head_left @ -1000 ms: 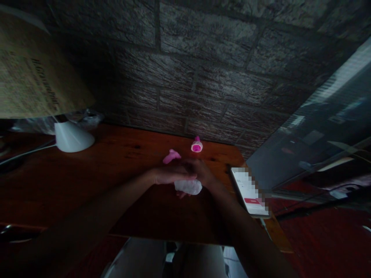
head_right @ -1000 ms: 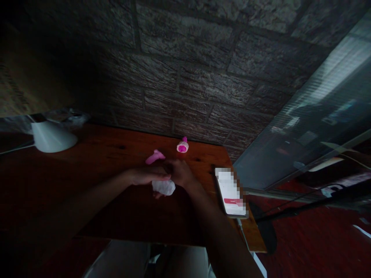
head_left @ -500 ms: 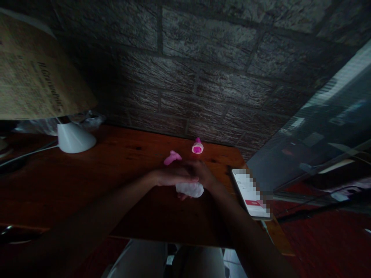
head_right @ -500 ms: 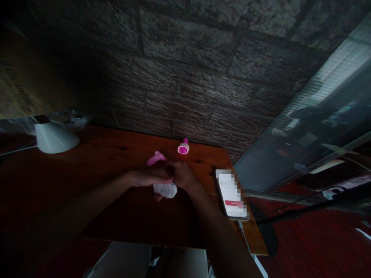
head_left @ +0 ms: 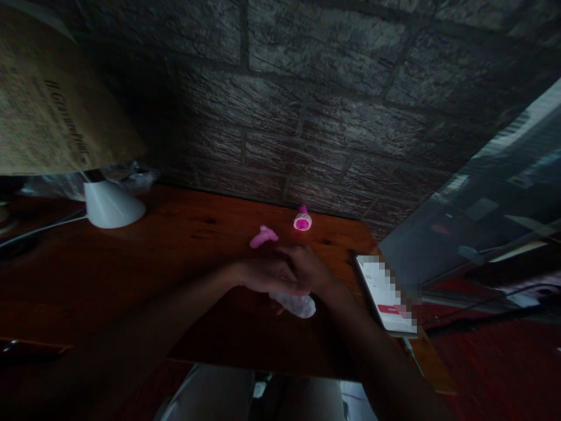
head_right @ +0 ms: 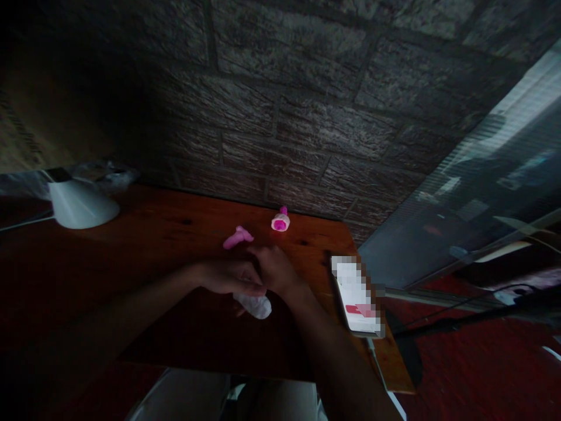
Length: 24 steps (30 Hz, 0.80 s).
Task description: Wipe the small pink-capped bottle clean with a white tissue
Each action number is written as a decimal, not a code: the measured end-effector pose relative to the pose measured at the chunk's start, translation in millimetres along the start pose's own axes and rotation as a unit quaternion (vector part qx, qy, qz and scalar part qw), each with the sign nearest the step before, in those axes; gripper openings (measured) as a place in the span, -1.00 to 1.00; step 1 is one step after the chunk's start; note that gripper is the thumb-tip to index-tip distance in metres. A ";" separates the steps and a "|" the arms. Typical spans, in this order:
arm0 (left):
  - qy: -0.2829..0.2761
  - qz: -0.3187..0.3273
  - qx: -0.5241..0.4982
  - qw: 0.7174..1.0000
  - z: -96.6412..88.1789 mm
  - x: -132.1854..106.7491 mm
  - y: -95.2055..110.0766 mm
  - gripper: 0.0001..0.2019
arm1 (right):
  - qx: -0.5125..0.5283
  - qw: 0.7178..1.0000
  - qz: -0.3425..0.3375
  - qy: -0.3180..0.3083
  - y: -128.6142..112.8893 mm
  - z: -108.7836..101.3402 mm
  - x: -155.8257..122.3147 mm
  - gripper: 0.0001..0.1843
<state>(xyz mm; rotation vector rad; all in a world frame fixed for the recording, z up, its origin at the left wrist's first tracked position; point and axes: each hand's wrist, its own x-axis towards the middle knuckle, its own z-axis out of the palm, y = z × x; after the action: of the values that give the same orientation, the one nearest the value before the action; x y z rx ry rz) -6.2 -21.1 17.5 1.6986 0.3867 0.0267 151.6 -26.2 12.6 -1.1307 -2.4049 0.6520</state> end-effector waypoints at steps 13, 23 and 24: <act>0.016 -0.006 -0.032 0.999 -0.3 0.6 2.6 -0.47 | 0.023 1.000 0.001 -0.004 3.0 0.7 1.4 -0.78; 0.008 0.032 -0.005 0.999 -3.5 1.4 -3.2 -0.38 | 0.025 1.000 0.000 -0.003 11.3 3.9 3.3 -0.82; 0.007 0.033 -0.011 0.999 -3.5 1.6 -3.7 -0.38 | 0.028 1.000 0.001 -0.002 12.1 4.5 3.5 -0.82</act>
<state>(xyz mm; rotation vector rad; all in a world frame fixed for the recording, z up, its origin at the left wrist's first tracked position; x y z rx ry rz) -6.4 -16.9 14.2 1.6908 0.3394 0.0921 154.5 -17.6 2.7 -1.1099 -2.3737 0.7178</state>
